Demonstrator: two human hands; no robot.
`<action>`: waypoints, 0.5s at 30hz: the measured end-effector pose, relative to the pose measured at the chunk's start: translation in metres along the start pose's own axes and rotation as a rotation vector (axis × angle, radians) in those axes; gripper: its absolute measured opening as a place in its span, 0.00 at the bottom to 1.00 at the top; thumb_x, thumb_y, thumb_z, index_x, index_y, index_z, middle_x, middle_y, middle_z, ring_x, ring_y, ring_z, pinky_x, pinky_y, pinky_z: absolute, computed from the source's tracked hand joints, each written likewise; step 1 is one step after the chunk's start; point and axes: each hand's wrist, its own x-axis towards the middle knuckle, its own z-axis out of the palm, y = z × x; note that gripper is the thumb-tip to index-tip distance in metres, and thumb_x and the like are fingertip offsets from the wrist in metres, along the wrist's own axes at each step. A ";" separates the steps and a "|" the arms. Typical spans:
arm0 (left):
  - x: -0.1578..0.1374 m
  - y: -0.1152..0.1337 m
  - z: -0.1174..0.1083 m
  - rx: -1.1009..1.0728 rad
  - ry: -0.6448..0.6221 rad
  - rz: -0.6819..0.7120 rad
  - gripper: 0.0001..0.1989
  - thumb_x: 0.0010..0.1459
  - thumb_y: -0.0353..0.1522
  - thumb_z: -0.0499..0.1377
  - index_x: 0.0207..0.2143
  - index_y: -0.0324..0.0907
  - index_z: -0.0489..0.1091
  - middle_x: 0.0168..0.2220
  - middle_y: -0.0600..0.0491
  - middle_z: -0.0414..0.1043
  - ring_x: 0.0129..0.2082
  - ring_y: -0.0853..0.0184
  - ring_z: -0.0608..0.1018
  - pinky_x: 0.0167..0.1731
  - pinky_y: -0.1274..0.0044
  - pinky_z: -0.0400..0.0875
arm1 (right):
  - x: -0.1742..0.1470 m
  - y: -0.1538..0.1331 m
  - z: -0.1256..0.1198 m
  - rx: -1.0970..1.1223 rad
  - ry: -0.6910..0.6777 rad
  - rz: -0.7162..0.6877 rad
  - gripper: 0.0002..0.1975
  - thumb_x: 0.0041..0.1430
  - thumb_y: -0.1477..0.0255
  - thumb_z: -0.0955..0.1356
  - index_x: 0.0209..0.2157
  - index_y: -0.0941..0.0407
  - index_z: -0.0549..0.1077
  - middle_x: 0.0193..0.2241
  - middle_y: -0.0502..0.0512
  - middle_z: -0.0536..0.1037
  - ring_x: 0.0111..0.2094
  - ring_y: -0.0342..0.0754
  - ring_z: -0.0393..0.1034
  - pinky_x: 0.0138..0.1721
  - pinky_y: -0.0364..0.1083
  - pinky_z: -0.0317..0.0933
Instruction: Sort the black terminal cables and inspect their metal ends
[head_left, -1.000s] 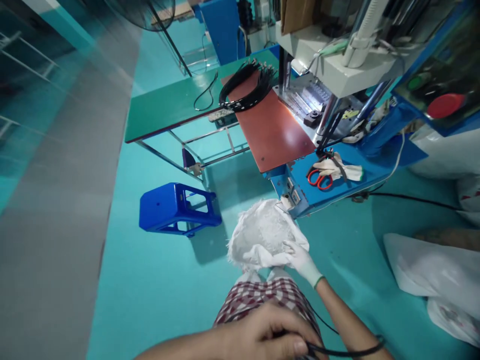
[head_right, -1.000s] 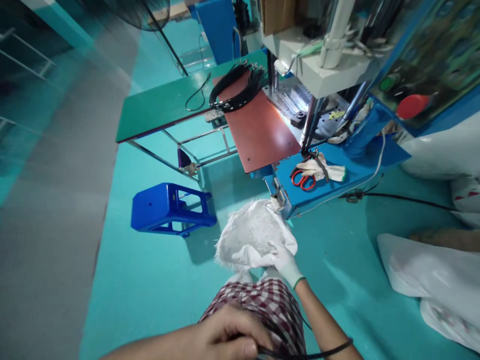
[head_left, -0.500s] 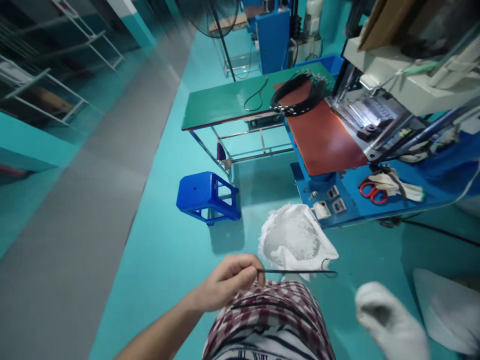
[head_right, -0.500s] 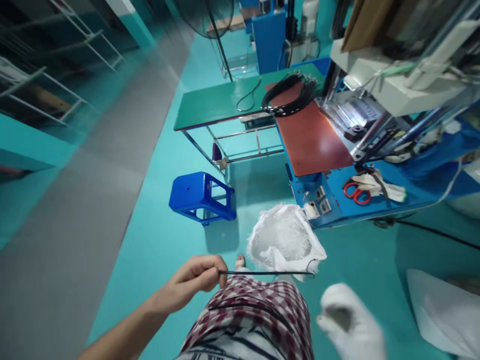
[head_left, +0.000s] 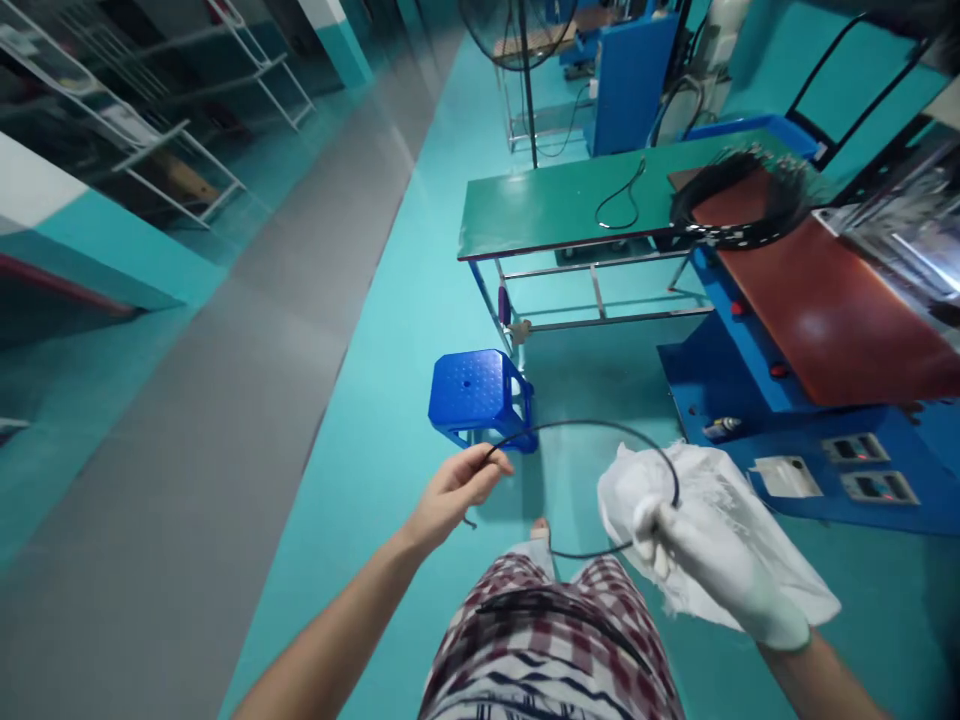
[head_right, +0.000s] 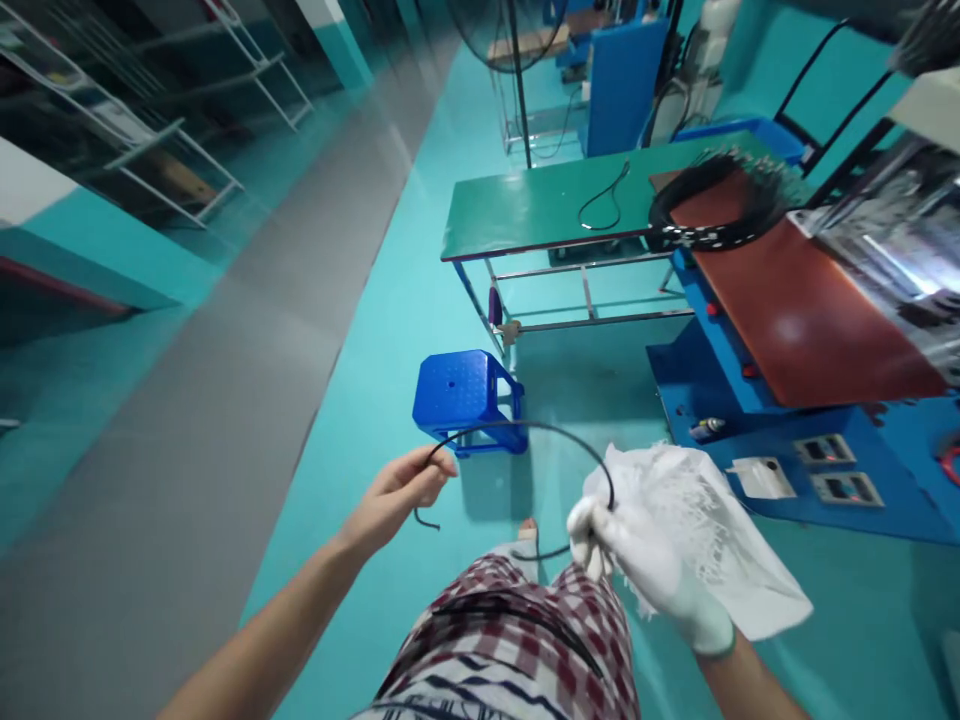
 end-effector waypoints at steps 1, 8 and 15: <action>0.012 -0.006 -0.004 0.072 -0.017 -0.001 0.19 0.60 0.45 0.57 0.40 0.37 0.72 0.26 0.55 0.62 0.22 0.74 0.56 0.21 0.81 0.50 | 0.022 -0.014 0.001 0.072 0.013 -0.021 0.24 0.65 0.50 0.57 0.32 0.54 0.70 0.24 0.52 0.73 0.21 0.44 0.65 0.22 0.43 0.60; 0.102 -0.060 -0.016 -0.015 -0.387 -0.284 0.32 0.64 0.50 0.45 0.42 0.32 0.74 0.25 0.50 0.70 0.20 0.73 0.58 0.22 0.79 0.51 | 0.190 -0.035 -0.026 0.579 0.184 -0.187 0.17 0.56 0.55 0.71 0.33 0.55 0.71 0.22 0.47 0.68 0.18 0.38 0.57 0.20 0.39 0.52; 0.205 -0.120 -0.076 0.312 -0.172 -0.333 0.30 0.61 0.54 0.46 0.27 0.36 0.68 0.18 0.58 0.54 0.20 0.73 0.57 0.23 0.79 0.52 | 0.335 0.077 -0.087 0.299 0.202 0.050 0.24 0.61 0.50 0.63 0.46 0.56 0.70 0.34 0.54 0.76 0.25 0.39 0.68 0.25 0.38 0.61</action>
